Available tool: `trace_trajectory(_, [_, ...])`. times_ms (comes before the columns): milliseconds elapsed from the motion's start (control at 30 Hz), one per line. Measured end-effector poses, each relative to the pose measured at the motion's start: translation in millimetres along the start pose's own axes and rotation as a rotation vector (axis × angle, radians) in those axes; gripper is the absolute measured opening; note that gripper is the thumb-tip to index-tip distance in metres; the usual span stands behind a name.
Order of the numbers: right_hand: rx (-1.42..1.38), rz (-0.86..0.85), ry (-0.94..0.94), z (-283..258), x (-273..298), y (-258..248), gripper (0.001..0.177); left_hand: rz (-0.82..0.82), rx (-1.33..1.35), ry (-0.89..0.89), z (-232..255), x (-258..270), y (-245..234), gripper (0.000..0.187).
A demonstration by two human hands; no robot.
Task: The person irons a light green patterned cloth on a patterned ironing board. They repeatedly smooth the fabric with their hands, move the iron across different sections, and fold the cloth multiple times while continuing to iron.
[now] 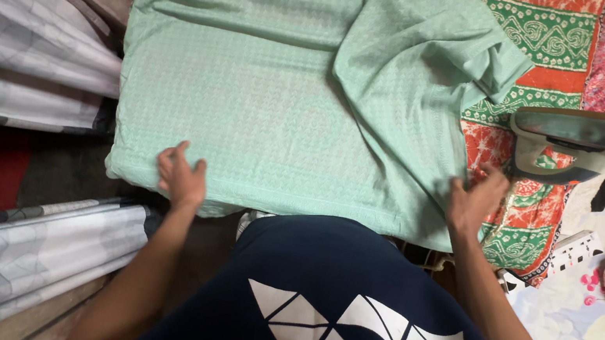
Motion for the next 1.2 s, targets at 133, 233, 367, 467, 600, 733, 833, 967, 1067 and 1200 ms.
trace_trajectory(133, [0.178, -0.049, 0.003, -13.8, -10.9, 22.0, 0.070, 0.054, -0.022, -0.122, -60.7, -44.9, -16.2, 0.062])
trace_trajectory(233, [0.159, -0.190, 0.022, 18.0, -34.6, 28.0, 0.052, 0.063, -0.019, -0.161, -95.3, -80.5, -23.2, 0.066])
trace_trajectory(367, [0.031, 0.063, 0.108, 72.9, -40.2, -9.1, 0.024, 0.060, 0.000, -0.126, -126.1, -126.5, -25.9, 0.072])
trace_trajectory(467, [-0.060, 0.125, 0.197, 90.6, -23.0, -15.0, 0.031, 0.058, 0.004, -0.129, -137.4, -148.3, -26.0, 0.072])
trace_trajectory(600, [-0.262, -0.122, 0.207, 64.3, 0.7, 7.3, 0.042, -0.070, 0.185, -0.290, -153.3, -167.6, -31.3, 0.080])
trace_trajectory(733, [-0.118, -0.281, 0.285, 23.1, 18.9, 26.6, 0.053, -0.266, 0.642, -0.616, -171.3, -180.1, -18.4, 0.078])
trace_trajectory(833, [0.202, -0.288, 0.313, 12.4, 28.1, 26.7, 0.058, -0.413, 0.906, -0.616, -169.2, -193.6, -1.3, 0.058])
trace_trajectory(967, [0.311, -0.313, 0.336, 24.7, 26.7, 22.8, 0.050, -0.353, 0.931, -0.364, -158.7, -203.1, -18.6, 0.031])
trace_trajectory(1067, [0.210, -0.362, 0.358, 30.7, 33.1, 20.4, 0.036, -0.155, 0.568, -0.175, -141.7, -198.6, -57.9, 0.027])
trace_trajectory(1200, [0.168, -0.459, 0.408, 29.3, 40.1, 16.1, 0.025, -0.082, 0.518, -0.036, -107.6, -181.0, -88.6, 0.024])
Point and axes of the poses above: each hand's wrist, its own x-axis away from the middle knuckle, its own y-axis out of the palm, z = x × y, the point moved 9 cm from there along -x, towards the middle knuckle, and after that the axes turned 1 degree about -y, right-handed, at the moved point
